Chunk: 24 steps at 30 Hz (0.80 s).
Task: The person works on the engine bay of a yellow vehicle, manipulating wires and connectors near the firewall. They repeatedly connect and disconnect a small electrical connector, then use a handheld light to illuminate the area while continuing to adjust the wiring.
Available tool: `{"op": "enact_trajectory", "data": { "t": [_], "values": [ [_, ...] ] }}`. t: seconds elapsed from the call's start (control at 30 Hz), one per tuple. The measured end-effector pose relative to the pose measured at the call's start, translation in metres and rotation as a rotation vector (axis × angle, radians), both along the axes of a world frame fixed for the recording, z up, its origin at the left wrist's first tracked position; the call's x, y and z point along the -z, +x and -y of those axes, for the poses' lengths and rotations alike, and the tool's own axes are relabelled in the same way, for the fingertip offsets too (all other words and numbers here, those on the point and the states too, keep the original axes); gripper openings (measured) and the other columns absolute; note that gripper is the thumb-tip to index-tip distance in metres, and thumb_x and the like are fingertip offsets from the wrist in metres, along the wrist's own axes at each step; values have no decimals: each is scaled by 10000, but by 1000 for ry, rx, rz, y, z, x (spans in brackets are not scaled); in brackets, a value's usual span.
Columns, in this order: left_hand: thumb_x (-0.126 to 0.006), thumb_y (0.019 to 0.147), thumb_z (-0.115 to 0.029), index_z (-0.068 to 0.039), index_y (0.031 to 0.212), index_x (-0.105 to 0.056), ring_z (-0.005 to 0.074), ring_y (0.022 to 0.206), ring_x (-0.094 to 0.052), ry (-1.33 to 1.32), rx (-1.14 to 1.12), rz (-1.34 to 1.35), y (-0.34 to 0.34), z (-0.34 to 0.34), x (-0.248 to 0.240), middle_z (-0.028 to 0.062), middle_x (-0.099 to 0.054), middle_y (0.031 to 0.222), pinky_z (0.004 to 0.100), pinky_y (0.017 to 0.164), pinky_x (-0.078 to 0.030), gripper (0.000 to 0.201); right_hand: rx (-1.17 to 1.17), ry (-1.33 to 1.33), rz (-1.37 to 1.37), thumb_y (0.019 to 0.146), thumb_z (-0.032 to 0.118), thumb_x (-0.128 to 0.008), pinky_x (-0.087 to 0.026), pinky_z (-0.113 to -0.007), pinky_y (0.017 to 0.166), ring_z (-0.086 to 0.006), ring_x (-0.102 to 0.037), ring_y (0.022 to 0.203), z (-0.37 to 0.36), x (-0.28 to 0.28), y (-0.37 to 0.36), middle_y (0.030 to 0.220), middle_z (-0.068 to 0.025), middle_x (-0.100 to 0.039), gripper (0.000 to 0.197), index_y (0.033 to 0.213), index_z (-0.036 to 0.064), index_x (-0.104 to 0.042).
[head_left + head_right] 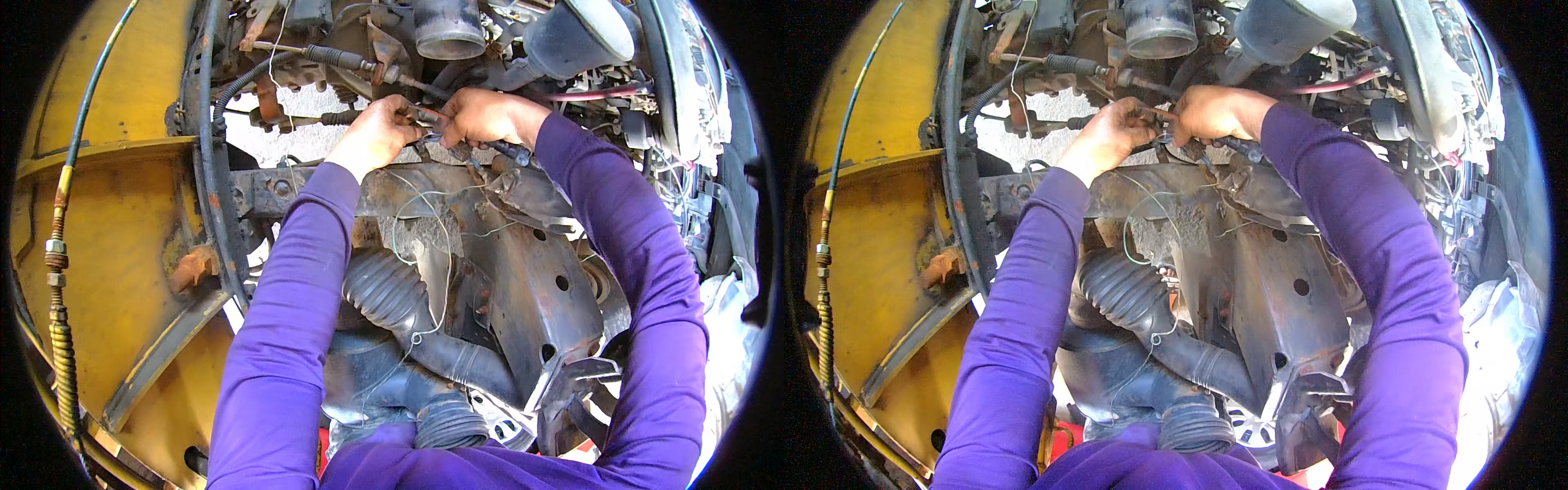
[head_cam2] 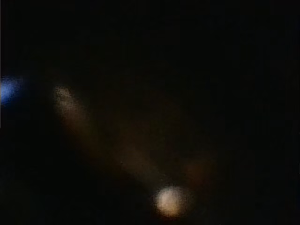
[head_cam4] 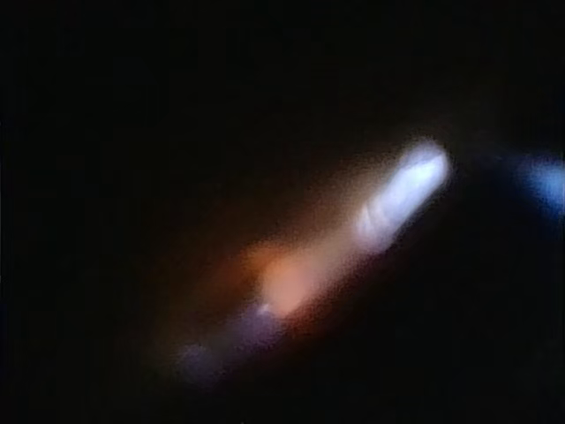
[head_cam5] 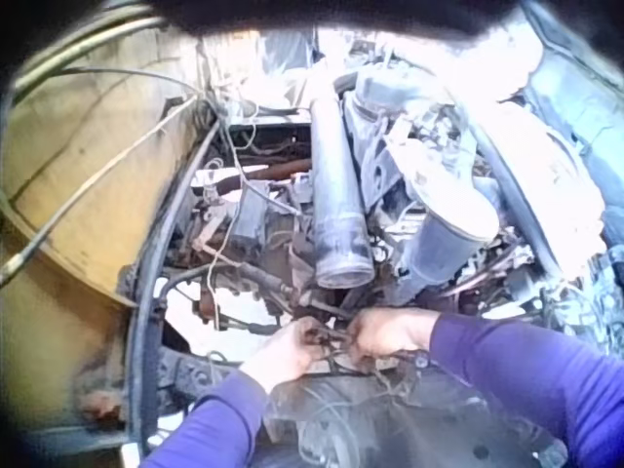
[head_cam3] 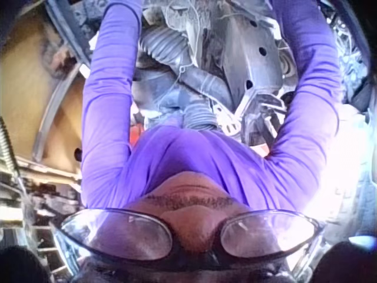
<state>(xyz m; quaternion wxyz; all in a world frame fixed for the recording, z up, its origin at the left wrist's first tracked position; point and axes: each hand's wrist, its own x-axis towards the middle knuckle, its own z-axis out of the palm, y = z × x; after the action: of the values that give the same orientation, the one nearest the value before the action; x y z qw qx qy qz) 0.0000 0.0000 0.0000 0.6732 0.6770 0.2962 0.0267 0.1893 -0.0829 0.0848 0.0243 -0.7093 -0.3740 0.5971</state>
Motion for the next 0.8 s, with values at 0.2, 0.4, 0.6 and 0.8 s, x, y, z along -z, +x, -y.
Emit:
{"op": "enact_trajectory", "data": {
  "t": [0.2, 0.4, 0.6, 0.8],
  "values": [
    [-774, 812, -148, 24, 1031, -667, 258, 861, -675, 237, -33, 11, 11, -19, -4, 183, -706, 899, 370, 812, -525, 298, 115, 103, -109, 777, 79, -759, -456, -302, 570, -123, -559, 618, -12, 10, 12, 731, -22, -649, 179, 936, 1, -740],
    [-792, 785, -175, 27, 1014, -685, 279, 871, -699, 107, -42, 52, 1, -2, -1, 190, -722, 905, 383, 810, -535, 324, 201, 120, -182, 791, 78, -735, -469, -308, 598, -127, -583, 650, 7, 17, 10, 761, -40, -671, 155, 919, -9, -731],
    [-762, 769, -132, 9, 1006, -694, 235, 850, -694, 152, -34, 82, 1, 0, -7, 162, -726, 901, 367, 793, -535, 284, 245, 92, -326, 817, 74, -703, -457, -295, 587, -134, -577, 628, 11, 6, 8, 759, -49, -663, 198, 989, -25, -711],
    [-680, 795, -26, -12, 1023, -694, 136, 777, -625, 191, -64, 82, -16, 14, -46, 37, -692, 855, 291, 744, -509, 228, 201, 78, -285, 835, 73, -679, -456, -292, 587, -133, -580, 641, 13, 13, 11, 773, -53, -668, 194, 994, -31, -715]
  ]
}}
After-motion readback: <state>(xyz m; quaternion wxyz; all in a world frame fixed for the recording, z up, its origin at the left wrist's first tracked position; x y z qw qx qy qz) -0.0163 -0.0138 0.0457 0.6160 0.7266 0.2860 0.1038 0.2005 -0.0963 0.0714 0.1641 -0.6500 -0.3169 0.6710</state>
